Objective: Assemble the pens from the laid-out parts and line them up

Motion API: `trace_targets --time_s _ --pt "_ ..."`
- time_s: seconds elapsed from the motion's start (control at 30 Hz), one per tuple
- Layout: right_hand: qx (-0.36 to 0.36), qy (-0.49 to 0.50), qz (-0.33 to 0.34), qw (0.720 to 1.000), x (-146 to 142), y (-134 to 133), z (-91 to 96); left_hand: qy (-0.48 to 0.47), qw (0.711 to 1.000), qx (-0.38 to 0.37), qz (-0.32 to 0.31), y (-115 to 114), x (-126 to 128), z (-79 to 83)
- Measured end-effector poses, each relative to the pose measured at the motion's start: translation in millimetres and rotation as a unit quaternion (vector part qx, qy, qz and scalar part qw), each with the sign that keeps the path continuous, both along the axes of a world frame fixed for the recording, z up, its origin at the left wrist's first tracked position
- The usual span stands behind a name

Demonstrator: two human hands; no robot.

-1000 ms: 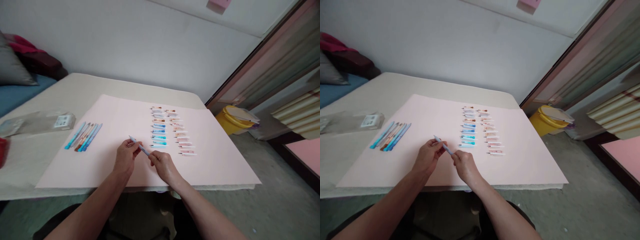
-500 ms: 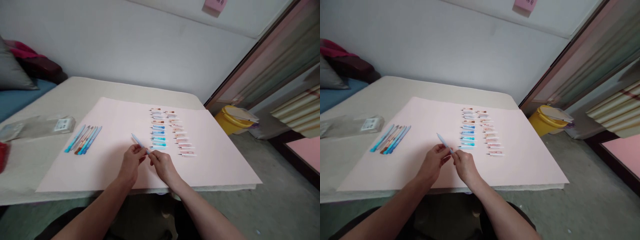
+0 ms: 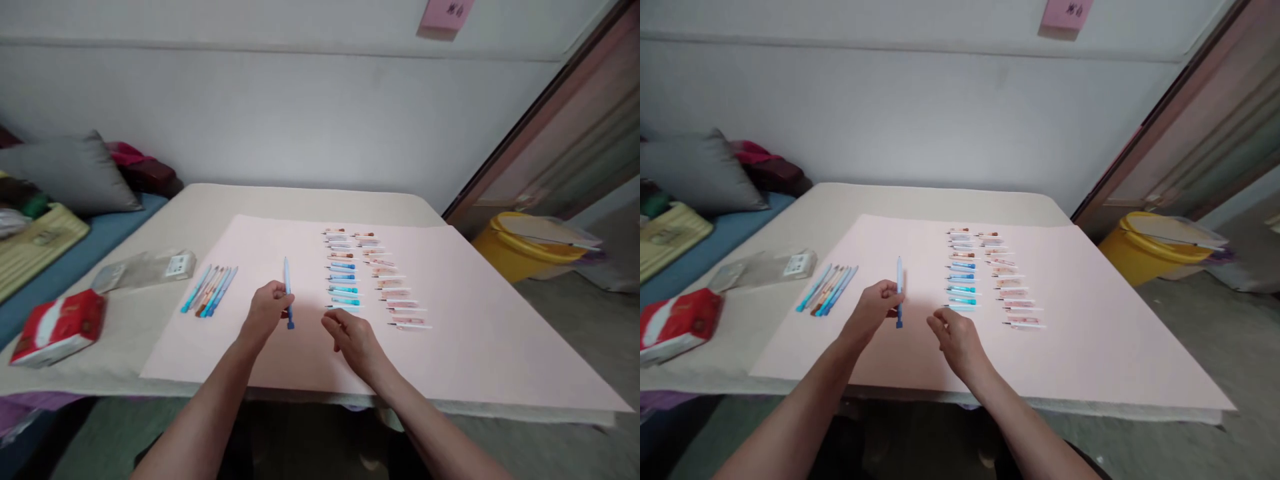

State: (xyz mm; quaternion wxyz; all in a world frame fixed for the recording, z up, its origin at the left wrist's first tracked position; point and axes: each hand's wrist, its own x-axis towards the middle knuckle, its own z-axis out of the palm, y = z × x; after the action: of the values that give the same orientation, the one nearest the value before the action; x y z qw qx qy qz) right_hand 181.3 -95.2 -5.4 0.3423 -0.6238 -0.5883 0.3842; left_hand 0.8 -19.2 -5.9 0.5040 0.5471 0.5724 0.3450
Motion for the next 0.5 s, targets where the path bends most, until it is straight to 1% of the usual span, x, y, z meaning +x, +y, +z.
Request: trace_targets --time_s 0.03,0.07,0.1,0.13,0.23,0.3,0.4,0.5 --pt "0.001 0.000 0.000 1.000 0 0 -1.0 0.106 0.994 0.020 -0.013 7 -10 -0.7" --pt "0.002 0.001 0.002 1.000 1 0 -2.2 0.241 0.969 0.045 -0.024 14 -21 -1.8" --pt "0.003 0.001 0.004 1.000 1 0 -3.3 0.381 0.923 0.046 -0.036 20 -32 -3.3" --pt "0.004 -0.002 0.006 1.000 1 0 -4.3 0.429 0.902 0.038 -0.027 26 -42 -5.0" --pt "0.012 -0.021 0.009 1.000 2 1 -6.4 0.497 0.868 0.012 -0.002 39 -69 -11.5" --pt "0.020 -0.033 0.008 0.999 3 2 -7.3 0.527 0.850 -0.001 0.016 47 -80 -15.9" --pt "0.023 -0.043 0.011 0.999 4 2 -8.3 0.556 0.831 -0.003 0.039 56 -89 -21.7" --pt "0.020 -0.048 0.016 0.999 5 1 -9.0 0.567 0.822 0.008 0.048 61 -92 -26.6"
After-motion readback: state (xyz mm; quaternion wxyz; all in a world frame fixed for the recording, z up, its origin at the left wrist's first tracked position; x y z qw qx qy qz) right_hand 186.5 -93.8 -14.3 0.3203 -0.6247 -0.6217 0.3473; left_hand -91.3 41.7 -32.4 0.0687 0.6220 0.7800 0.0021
